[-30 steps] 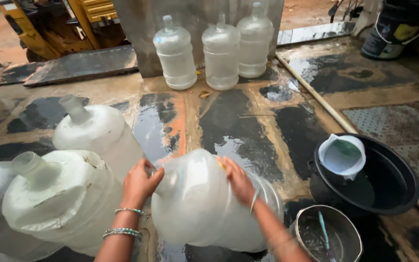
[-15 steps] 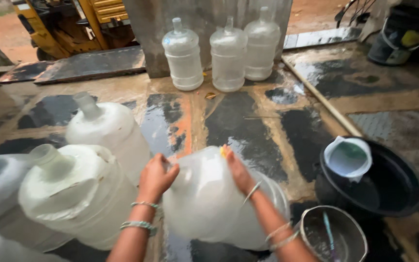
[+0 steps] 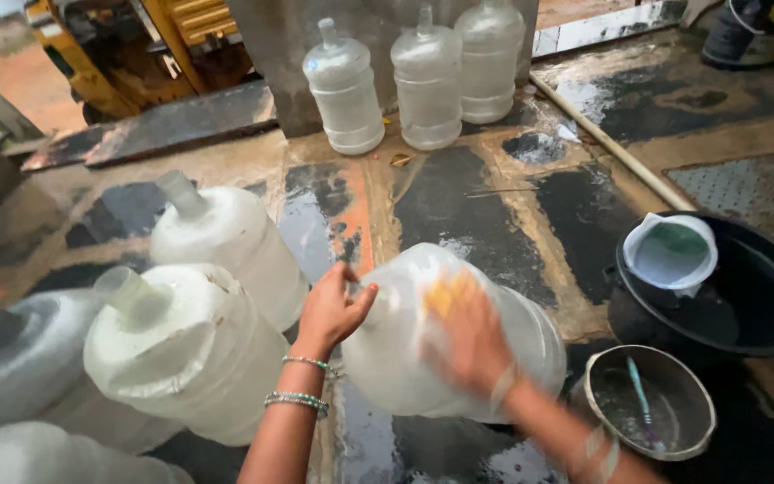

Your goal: The person scrubs the neck of a large plastic water dispenser jug with a toothbrush, then wipes the exterior surface with a yellow sponge. The person handles one jug at a time, rotating it to clean different sides.

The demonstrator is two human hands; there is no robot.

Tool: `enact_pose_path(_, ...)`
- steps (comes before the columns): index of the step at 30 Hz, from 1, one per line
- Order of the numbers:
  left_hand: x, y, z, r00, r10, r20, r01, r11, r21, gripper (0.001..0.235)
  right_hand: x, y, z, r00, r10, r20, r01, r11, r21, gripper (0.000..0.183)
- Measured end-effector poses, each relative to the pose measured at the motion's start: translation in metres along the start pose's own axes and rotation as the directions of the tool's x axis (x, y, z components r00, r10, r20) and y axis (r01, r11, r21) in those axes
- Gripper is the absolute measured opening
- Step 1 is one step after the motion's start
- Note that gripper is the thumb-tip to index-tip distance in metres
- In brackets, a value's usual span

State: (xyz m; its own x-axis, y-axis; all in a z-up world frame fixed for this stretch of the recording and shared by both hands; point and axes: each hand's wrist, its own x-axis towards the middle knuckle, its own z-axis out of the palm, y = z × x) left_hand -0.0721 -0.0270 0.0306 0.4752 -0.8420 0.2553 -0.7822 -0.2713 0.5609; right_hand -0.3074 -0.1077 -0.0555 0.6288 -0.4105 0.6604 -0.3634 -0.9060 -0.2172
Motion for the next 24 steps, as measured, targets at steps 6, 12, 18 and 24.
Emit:
enact_pose_path(6, -0.001, 0.023, 0.022, 0.974, 0.089, -0.207, -0.095, 0.995, -0.019, 0.03, 0.058, 0.019, -0.014, 0.927, 0.335, 0.167, -0.332, 0.942, -0.046, 0.066)
enact_pose_path(12, 0.003, 0.028, 0.032, 0.982, 0.048, -0.183, -0.05, 0.999, -0.003, 0.032, -0.056, -0.069, -0.007, 0.811, -0.542, 0.223, 0.578, 0.676, -0.457, 0.093)
enact_pose_path(18, -0.002, 0.039, 0.023, 0.967, 0.235, -0.095, -0.243, 0.967, -0.075, 0.031, 0.02, 0.027, -0.021, 0.985, -0.072, 0.16, 0.082, 0.995, -0.054, 0.069)
enact_pose_path(24, -0.003, 0.059, 0.033, 0.949, 0.258, -0.182, -0.276, 0.958, -0.079, 0.027, 0.088, 0.056, -0.021, 0.952, 0.007, 0.305, 0.026, 0.994, -0.103, 0.044)
